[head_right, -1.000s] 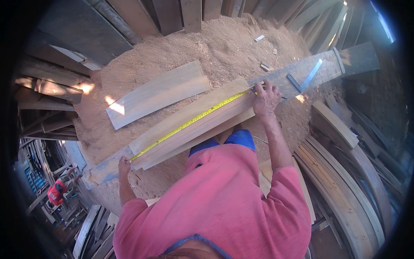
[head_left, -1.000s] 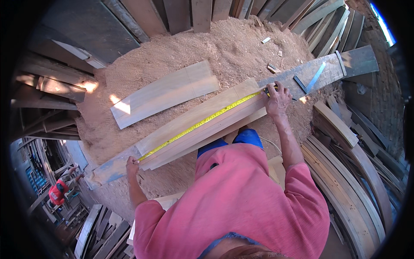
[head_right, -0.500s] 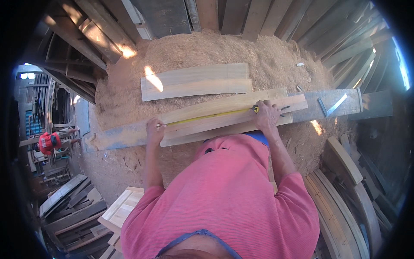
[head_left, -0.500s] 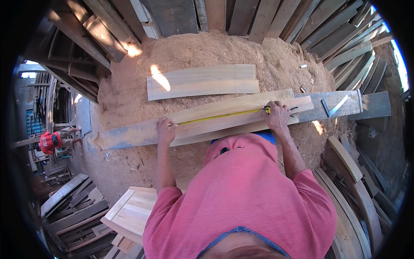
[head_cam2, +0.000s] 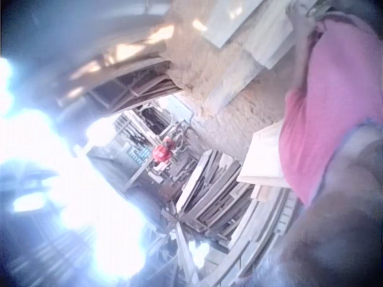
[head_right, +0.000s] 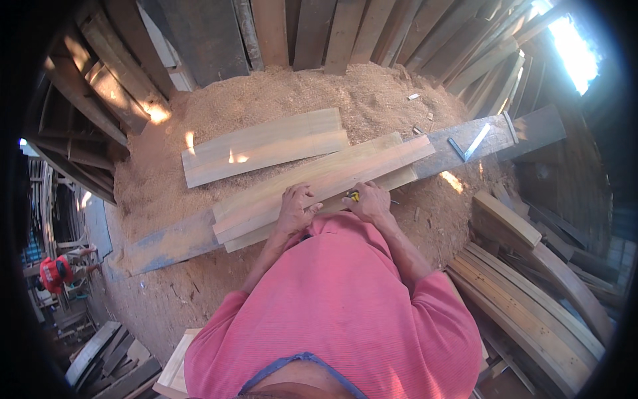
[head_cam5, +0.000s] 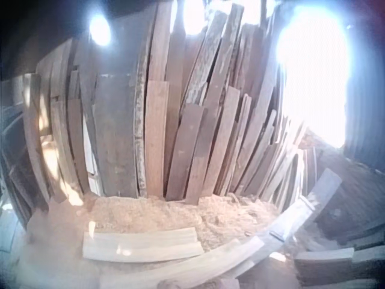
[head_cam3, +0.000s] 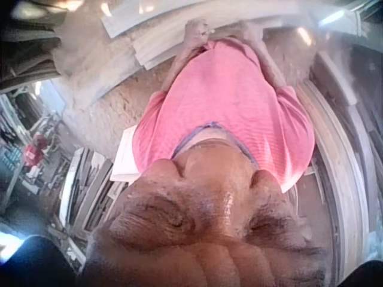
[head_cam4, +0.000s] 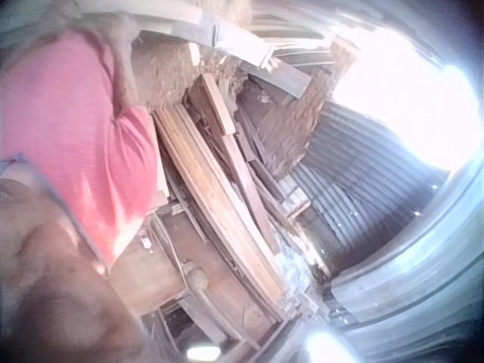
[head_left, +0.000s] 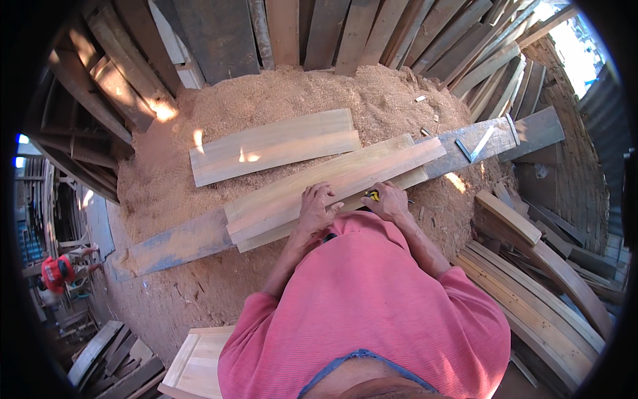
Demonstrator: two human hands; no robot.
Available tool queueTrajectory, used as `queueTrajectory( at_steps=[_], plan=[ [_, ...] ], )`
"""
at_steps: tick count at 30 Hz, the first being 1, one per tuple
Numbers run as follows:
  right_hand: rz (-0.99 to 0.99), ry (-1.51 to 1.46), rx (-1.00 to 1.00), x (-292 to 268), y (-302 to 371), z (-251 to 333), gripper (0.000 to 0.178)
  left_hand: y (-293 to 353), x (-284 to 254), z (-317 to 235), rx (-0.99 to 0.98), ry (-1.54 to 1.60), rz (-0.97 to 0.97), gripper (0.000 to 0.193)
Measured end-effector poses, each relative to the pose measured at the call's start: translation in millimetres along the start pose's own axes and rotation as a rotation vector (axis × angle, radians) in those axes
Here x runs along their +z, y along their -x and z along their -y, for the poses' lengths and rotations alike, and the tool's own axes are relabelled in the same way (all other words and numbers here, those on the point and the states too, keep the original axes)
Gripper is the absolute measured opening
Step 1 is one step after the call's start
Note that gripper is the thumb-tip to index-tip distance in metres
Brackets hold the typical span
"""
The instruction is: The person measures a wooden plank with a tape measure and marks it using a metal square and a pencil. They repeat the process on another plank, aligning the square and drawing lines for cutting.
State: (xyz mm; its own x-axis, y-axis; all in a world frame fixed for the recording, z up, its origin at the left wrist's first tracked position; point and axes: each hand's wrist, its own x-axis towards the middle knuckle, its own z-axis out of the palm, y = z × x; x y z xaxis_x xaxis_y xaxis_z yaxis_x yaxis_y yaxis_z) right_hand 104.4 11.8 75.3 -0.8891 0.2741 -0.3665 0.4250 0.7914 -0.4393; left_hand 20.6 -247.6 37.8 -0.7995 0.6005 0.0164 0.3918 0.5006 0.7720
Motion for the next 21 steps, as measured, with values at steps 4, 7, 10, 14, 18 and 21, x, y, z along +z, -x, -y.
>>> queueTrajectory(
  at_steps=[4,7,10,14,18,21],
  plan=[
    [-0.059,-0.04,0.247,-29.0,0.0,-50.7,0.059,-13.5,-8.1,8.3,-0.103,-0.172,0.057,0.082],
    [-0.219,-0.093,0.396,-48.9,-4.4,-99.0,0.065,-20.5,-14.1,11.0,-0.185,-0.289,0.151,0.108],
    [-0.289,-0.176,0.522,-66.6,-12.6,-152.7,0.071,-24.6,-7.0,9.4,-0.202,-0.395,0.233,0.12],
    [-0.394,-0.178,0.582,-70.8,-27.6,-211.0,0.078,-24.5,22.0,6.7,-0.193,-0.514,0.232,0.119],
    [-0.336,-0.147,0.653,-77.8,-51.6,-261.4,0.083,-30.1,45.8,7.4,-0.253,-0.619,0.151,0.117],
    [-0.264,-0.135,0.702,-78.1,-78.2,-295.2,0.087,-30.6,49.9,7.1,-0.286,-0.663,0.122,0.112]
  ],
)
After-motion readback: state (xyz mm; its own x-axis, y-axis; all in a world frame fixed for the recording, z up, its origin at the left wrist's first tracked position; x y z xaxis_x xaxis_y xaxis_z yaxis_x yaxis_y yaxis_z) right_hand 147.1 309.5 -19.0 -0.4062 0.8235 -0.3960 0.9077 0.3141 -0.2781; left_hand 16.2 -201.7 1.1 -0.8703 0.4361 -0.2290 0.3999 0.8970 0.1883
